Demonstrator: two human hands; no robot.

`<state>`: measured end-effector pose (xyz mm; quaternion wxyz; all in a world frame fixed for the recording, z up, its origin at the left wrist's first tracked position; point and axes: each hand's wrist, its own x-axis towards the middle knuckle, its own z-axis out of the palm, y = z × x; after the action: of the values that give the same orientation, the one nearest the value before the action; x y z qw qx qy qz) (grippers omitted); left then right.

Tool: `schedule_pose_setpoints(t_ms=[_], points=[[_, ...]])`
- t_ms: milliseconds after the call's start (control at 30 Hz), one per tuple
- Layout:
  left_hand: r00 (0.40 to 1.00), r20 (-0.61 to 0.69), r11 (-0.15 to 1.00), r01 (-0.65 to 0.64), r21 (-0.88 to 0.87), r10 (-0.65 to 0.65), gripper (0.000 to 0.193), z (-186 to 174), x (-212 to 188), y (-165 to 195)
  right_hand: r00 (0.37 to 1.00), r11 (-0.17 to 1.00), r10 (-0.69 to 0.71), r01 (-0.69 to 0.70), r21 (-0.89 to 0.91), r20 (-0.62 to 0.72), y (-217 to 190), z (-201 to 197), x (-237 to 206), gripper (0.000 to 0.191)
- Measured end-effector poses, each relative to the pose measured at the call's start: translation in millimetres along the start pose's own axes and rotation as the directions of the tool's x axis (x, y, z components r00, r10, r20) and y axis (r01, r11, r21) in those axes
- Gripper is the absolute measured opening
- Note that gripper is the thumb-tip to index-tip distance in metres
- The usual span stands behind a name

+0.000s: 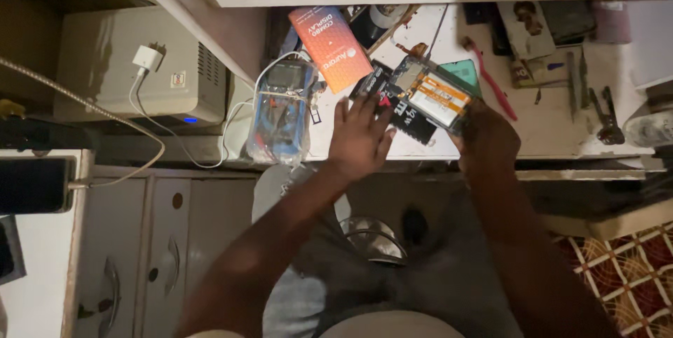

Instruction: The person applies adhesive to a smartphone chassis, then handles a replacement display module, peeling protective film and comparing it with another screen. The person then places the display into the chassis and applies more adhesive to the internal frame.

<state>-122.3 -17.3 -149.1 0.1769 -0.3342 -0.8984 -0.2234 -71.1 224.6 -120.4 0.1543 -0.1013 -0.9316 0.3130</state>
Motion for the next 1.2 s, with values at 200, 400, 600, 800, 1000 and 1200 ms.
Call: schedule_pose_setpoints(t_ms=[200, 400, 600, 800, 1000, 1200], points=[[0.994, 0.041, 0.984, 0.109, -0.139, -0.105, 0.036, -8.6, -22.0, 5.4, 0.652, 0.046, 0.617, -0.590, 0.806, 0.442, -3.5, 27.1, -4.1, 0.030], [0.980, -0.025, 0.969, 0.194, -0.155, -0.200, 0.039, -24.4, -26.8, -5.3, 0.675, 0.133, 0.589, -0.623, 0.771, 0.444, -14.7, 31.1, -16.2, 0.028], [0.977, -0.030, 0.969, 0.206, -0.136, -0.212, 0.059, -22.0, -24.3, -11.5, 0.701, 0.295, 0.615, -0.628, 0.720, 0.360, -25.0, 42.0, -6.9, 0.028], [0.990, -0.022, 0.990, 0.140, -0.009, -0.140, 0.050, -22.7, -22.6, -21.0, 0.669, 0.521, 0.611, -0.742, 0.423, 0.422, -14.0, 42.5, 11.1, 0.031], [0.974, -0.146, 0.984, 0.172, -0.040, -0.176, 0.048, -22.0, -15.6, -13.5, 0.570, 0.468, 0.517, -0.813, 0.346, 0.639, 16.4, 41.0, 29.2, 0.033], [0.943, -0.185, 0.961, 0.274, -0.042, -0.277, 0.052, -14.1, -11.5, -9.0, 0.555, 0.450, 0.529, -0.825, 0.342, 0.642, 24.7, 52.9, 34.0, 0.025]])
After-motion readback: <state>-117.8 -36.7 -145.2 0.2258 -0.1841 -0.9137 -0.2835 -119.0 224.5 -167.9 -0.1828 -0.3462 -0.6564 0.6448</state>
